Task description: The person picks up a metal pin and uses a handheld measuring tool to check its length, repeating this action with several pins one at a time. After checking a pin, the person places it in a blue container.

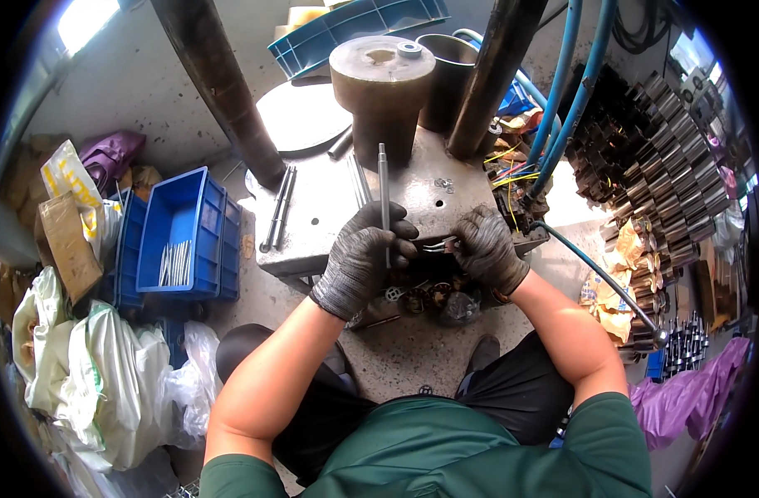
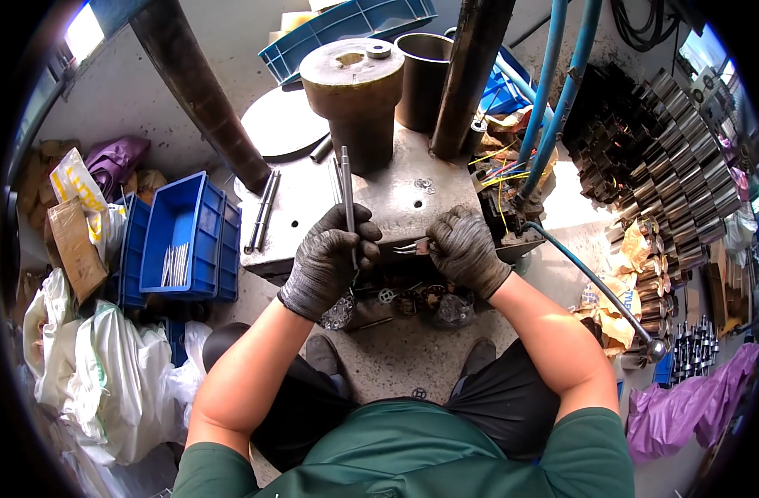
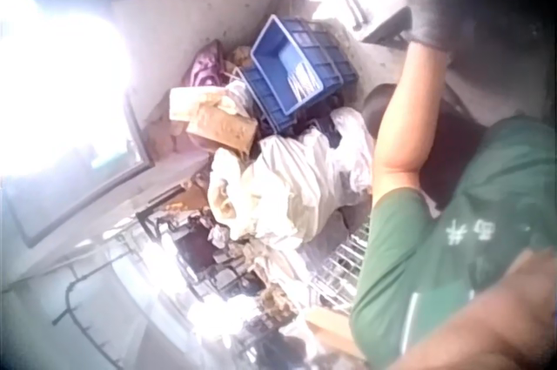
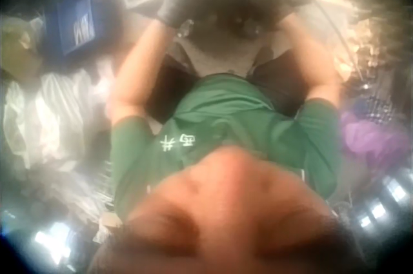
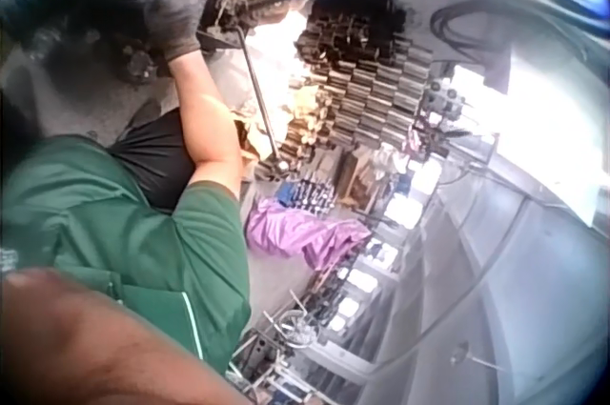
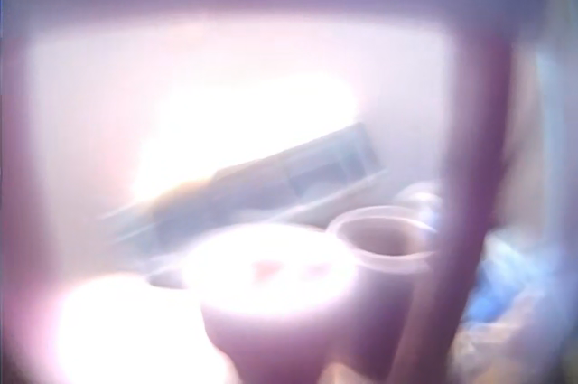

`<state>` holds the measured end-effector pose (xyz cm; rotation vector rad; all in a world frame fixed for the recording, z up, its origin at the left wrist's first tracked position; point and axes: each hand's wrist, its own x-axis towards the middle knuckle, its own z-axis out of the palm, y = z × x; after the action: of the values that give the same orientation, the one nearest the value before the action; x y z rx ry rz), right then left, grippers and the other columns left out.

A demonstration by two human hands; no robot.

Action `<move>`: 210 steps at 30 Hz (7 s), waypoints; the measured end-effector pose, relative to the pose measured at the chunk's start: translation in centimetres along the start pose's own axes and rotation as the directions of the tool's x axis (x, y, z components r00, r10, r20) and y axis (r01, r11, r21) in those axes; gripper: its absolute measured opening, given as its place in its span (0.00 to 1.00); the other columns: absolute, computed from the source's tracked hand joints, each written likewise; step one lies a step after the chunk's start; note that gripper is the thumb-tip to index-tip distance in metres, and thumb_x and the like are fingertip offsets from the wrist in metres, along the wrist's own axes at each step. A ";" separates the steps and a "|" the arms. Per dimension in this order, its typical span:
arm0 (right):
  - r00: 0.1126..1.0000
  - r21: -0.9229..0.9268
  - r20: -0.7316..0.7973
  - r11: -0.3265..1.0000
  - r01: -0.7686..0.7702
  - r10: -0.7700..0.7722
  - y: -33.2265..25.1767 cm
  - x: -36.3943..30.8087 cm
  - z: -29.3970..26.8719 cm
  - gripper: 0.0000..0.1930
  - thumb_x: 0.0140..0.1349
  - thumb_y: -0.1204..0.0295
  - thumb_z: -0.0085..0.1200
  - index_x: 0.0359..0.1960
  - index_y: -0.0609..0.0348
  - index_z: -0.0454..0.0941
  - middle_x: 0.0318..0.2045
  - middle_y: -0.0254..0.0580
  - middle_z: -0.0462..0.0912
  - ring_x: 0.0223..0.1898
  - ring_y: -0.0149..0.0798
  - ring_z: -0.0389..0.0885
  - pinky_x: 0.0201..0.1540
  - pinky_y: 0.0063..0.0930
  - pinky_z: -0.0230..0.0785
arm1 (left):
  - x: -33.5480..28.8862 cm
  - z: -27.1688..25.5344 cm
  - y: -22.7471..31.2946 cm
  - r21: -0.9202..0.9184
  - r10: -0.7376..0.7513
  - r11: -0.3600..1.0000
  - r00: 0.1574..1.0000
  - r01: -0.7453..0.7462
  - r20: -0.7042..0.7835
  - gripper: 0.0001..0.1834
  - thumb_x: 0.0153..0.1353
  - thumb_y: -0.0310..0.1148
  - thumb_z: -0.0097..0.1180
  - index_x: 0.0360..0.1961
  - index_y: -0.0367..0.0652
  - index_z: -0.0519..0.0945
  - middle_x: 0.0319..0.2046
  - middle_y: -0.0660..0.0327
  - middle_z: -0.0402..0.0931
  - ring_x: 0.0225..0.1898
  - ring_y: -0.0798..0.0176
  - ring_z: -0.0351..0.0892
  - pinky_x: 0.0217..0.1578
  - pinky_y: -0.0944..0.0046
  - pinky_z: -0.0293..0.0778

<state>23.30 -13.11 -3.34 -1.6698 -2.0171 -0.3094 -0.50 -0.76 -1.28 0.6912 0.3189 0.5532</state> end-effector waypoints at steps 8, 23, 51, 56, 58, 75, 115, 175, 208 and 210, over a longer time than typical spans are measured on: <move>0.809 0.712 0.111 0.521 -0.470 0.577 -2.1 0.0 0.8 0.08 0.57 0.78 0.64 0.36 0.59 0.76 0.31 0.36 0.81 0.35 0.30 0.79 0.43 0.26 0.74 | 0.4 1.9 -0.7 0.274 -0.004 0.961 0.990 0.044 -0.144 0.18 0.62 0.30 0.58 0.53 0.37 0.77 0.34 0.58 0.81 0.24 0.70 0.77 0.23 0.73 0.72; 0.681 0.806 0.590 -0.269 -0.527 0.435 -5.8 1.8 -4.3 0.34 0.57 0.73 0.65 0.67 0.61 0.70 0.47 0.38 0.78 0.47 0.33 0.78 0.55 0.30 0.74 | 1.3 1.9 -2.2 0.342 -0.087 0.926 0.973 0.158 -0.213 0.08 0.70 0.34 0.60 0.43 0.42 0.79 0.25 0.68 0.76 0.20 0.77 0.70 0.18 0.77 0.66; 0.988 0.089 0.051 0.985 -0.151 0.147 -4.0 1.7 -5.9 0.28 0.46 0.76 0.61 0.55 0.53 0.84 0.41 0.48 0.83 0.43 0.55 0.79 0.47 0.48 0.73 | 1.2 1.8 -1.3 0.277 0.008 0.959 0.976 0.054 -0.218 0.08 0.67 0.29 0.60 0.38 0.44 0.72 0.20 0.66 0.69 0.17 0.72 0.67 0.16 0.74 0.60; 0.987 0.086 0.064 0.985 -0.151 0.145 -4.0 1.7 -5.7 0.29 0.46 0.75 0.61 0.55 0.53 0.83 0.42 0.48 0.83 0.43 0.55 0.79 0.47 0.48 0.74 | 1.3 1.9 -1.4 0.292 0.017 0.955 0.970 0.057 -0.243 0.08 0.67 0.30 0.61 0.37 0.44 0.72 0.19 0.66 0.68 0.16 0.73 0.65 0.15 0.74 0.59; 0.988 0.085 0.069 0.985 -0.147 0.142 -4.0 1.6 -5.6 0.29 0.45 0.75 0.61 0.56 0.53 0.83 0.42 0.48 0.83 0.42 0.55 0.79 0.46 0.48 0.74 | 1.2 1.8 -1.5 0.302 0.018 0.951 0.968 0.059 -0.249 0.08 0.67 0.30 0.61 0.37 0.44 0.72 0.18 0.66 0.68 0.16 0.73 0.64 0.15 0.74 0.58; 0.853 0.400 0.175 0.756 -0.518 0.491 -1.8 1.1 -7.6 0.24 0.63 0.73 0.62 0.62 0.63 0.79 0.45 0.51 0.87 0.47 0.42 0.86 0.54 0.33 0.76 | 0.4 0.9 -1.1 0.601 0.117 0.797 0.991 -0.054 -0.067 0.20 0.73 0.34 0.56 0.61 0.36 0.78 0.38 0.61 0.84 0.30 0.76 0.79 0.31 0.75 0.77; 0.866 0.525 0.498 0.778 -0.345 0.048 -1.0 0.3 -7.6 0.26 0.60 0.69 0.67 0.61 0.60 0.80 0.55 0.52 0.85 0.56 0.46 0.85 0.60 0.37 0.75 | -0.9 2.3 0.5 0.450 -0.275 0.861 0.961 0.237 0.021 0.21 0.73 0.37 0.57 0.60 0.34 0.79 0.29 0.61 0.82 0.23 0.73 0.77 0.25 0.74 0.74; 0.973 0.112 -0.018 0.967 -0.229 0.232 2.0 2.1 -1.6 0.20 0.58 0.71 0.61 0.53 0.61 0.77 0.43 0.53 0.84 0.47 0.58 0.79 0.53 0.48 0.73 | 4.0 -1.3 3.0 0.958 0.300 -0.238 0.951 0.157 -0.081 0.35 0.65 0.44 0.62 0.72 0.53 0.69 0.34 0.47 0.83 0.39 0.45 0.85 0.48 0.48 0.80; 0.881 0.393 0.013 0.808 -0.439 0.472 0.4 0.3 0.4 0.10 0.56 0.75 0.64 0.35 0.59 0.75 0.30 0.45 0.79 0.31 0.41 0.79 0.36 0.34 0.73 | 3.6 -3.4 6.6 0.816 0.566 0.559 0.787 -0.147 -0.246 0.14 0.72 0.34 0.61 0.51 0.36 0.82 0.30 0.63 0.81 0.26 0.73 0.75 0.32 0.68 0.76; 0.842 0.549 0.007 0.701 -0.454 0.540 0.7 0.5 0.4 0.09 0.58 0.75 0.64 0.37 0.59 0.76 0.30 0.42 0.79 0.31 0.37 0.79 0.37 0.32 0.73 | 3.7 -3.1 6.5 0.892 0.562 0.446 0.798 -0.074 -0.215 0.14 0.70 0.35 0.63 0.50 0.37 0.83 0.32 0.60 0.82 0.30 0.68 0.77 0.36 0.65 0.76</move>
<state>23.79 -12.36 -3.49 -1.6685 -1.2820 0.2919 -1.36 7.10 0.53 1.6400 1.0112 0.9778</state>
